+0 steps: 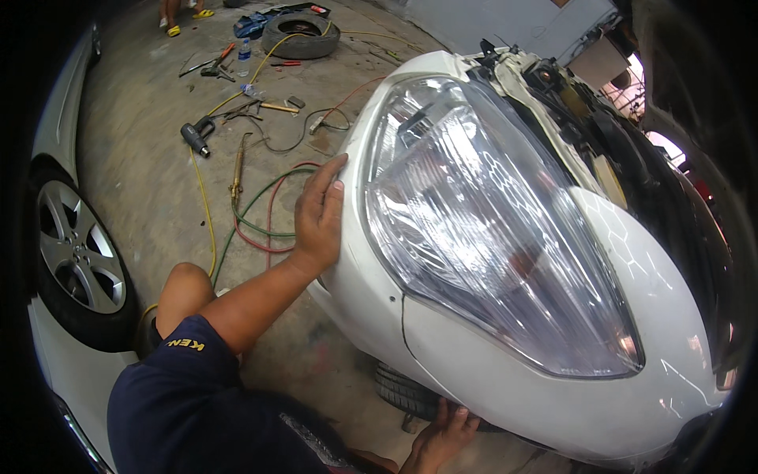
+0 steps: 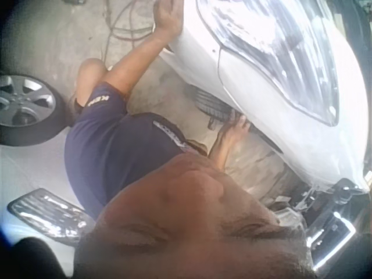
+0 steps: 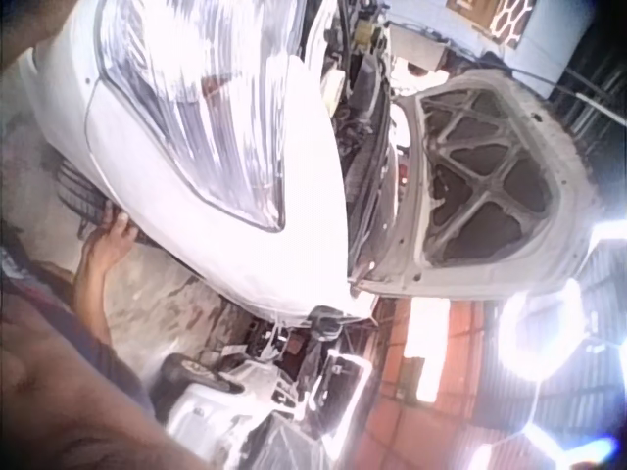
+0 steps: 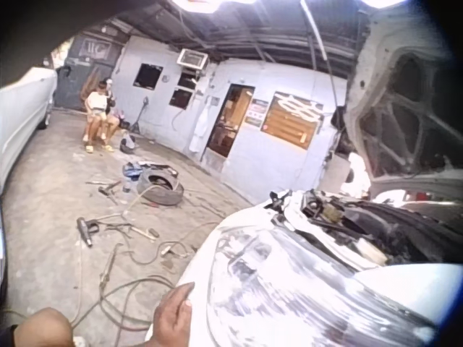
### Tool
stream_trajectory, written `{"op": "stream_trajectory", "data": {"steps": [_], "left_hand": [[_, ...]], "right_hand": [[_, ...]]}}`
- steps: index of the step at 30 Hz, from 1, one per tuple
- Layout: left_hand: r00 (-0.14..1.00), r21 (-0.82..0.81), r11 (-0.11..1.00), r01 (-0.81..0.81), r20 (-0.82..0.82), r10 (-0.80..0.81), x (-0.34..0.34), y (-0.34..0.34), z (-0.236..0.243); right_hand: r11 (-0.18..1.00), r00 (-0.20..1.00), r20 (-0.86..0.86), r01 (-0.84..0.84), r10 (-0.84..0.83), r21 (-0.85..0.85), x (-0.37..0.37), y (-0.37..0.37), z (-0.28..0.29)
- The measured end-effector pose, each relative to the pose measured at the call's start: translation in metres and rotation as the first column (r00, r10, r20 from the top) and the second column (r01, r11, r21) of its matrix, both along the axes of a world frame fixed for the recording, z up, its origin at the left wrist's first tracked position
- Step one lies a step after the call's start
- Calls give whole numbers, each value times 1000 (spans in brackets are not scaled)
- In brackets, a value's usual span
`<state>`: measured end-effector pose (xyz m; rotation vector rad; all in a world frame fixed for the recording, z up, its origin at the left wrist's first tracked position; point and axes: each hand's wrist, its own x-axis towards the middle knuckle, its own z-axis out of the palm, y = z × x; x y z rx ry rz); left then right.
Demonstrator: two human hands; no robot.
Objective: The person aligns and attaches a white car bumper to the front of a vehicle by hand and using a power drill.
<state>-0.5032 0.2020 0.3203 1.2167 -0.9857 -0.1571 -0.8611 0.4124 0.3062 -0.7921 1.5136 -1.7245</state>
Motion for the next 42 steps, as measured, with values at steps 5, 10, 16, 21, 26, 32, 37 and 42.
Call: {"op": "stream_trajectory", "data": {"steps": [5,10,16,21,26,32,37,42], "left_hand": [[995,-31,998,59,-74,-61,-1,-3,0],[992,-38,995,89,-84,-92,1,-7,-2],[994,-48,995,89,-55,-91,2,-8,-2],[996,-30,997,74,-47,-75,1,-7,-2],[985,-51,993,104,-132,-110,1,-10,-8],[943,-91,976,198,-253,-215,10,-19,-28],[981,5,983,182,-75,-181,29,-18,-33],[911,-59,932,359,-195,-363,36,-15,-20]], "right_hand": [[1000,1000,-12,-9,9,-19,-10,-1,-7],[999,1000,-11,-20,20,-35,-10,-3,-10],[1000,1000,-13,1,-2,-18,-6,-3,-6],[1000,1000,2,3,-3,-11,-8,-2,-6],[999,1000,-15,-10,10,-38,-3,-3,-8],[988,993,117,1,17,-152,6,-6,-18],[956,976,218,78,-16,-283,17,-2,-39],[929,917,399,124,27,-348,28,-11,-45]]}}
